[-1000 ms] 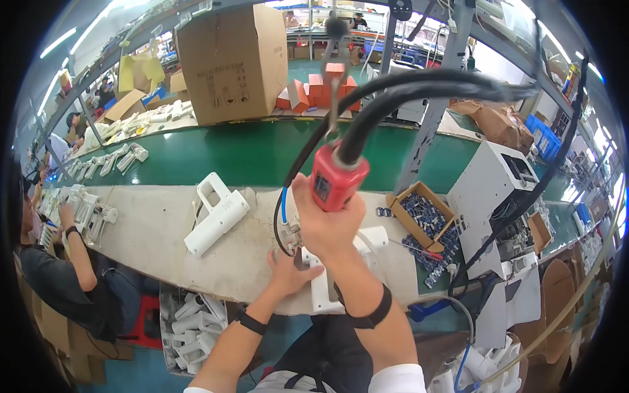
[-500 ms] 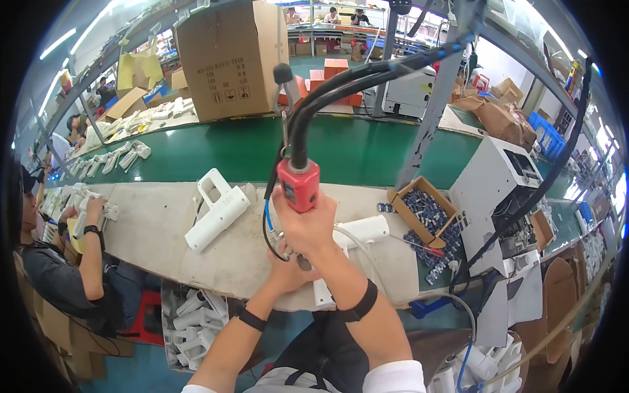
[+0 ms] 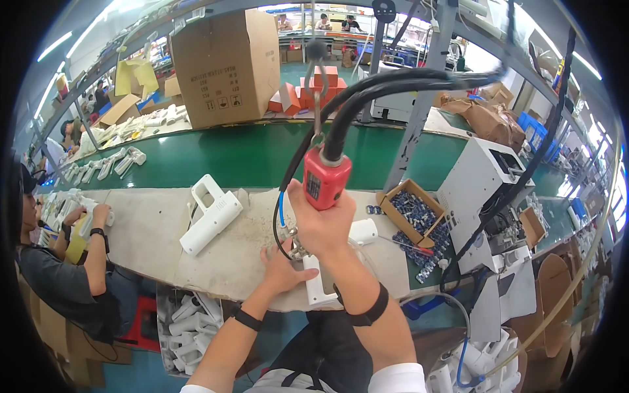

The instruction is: Assembling electronic components using a power screwdriver on a manufacturing line.

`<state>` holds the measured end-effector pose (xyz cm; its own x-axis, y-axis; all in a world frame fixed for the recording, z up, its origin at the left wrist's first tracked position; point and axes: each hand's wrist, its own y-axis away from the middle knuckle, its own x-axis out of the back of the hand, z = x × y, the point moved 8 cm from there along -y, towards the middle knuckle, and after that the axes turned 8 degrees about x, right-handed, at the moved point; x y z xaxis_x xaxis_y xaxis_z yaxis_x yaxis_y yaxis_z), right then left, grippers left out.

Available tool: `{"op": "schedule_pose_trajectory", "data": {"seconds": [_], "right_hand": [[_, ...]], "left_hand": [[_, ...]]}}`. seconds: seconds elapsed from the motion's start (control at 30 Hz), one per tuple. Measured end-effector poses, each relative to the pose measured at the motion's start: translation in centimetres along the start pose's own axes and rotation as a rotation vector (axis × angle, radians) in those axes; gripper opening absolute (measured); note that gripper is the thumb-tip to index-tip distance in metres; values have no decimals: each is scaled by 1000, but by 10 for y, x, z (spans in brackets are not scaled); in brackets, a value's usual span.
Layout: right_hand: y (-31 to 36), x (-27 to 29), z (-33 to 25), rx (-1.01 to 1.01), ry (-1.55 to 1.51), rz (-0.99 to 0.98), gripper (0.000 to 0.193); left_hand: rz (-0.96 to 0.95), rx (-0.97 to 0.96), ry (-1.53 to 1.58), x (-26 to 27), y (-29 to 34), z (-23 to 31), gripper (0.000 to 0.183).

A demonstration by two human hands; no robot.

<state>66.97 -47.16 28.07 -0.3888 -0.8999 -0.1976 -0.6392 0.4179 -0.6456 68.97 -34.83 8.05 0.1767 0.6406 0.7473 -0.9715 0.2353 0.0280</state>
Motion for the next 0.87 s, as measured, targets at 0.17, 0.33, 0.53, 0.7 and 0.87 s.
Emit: {"op": "schedule_pose_trajectory", "data": {"seconds": [0.17, 0.33, 0.53, 0.7, 0.87], "right_hand": [[11, -12, 15, -52, 80, -67, 16], [12, -7, 18, -58, 17, -67, 14], [-8, 37, -67, 26, -62, 82, 10], [-7, 54, -75, 74, 4, 68, 12], [-2, 55, -57, 82, 64, 45, 13]], "left_hand": [[-80, 41, -23, 4, 12, 10, 102], [-23, 34, -7, -15, 21, 17, 101], [117, 23, 68, 1, -14, 3, 103], [94, 98, 84, 1, -29, -5, 103], [89, 121, 69, -2, -27, -7, 103]]}}
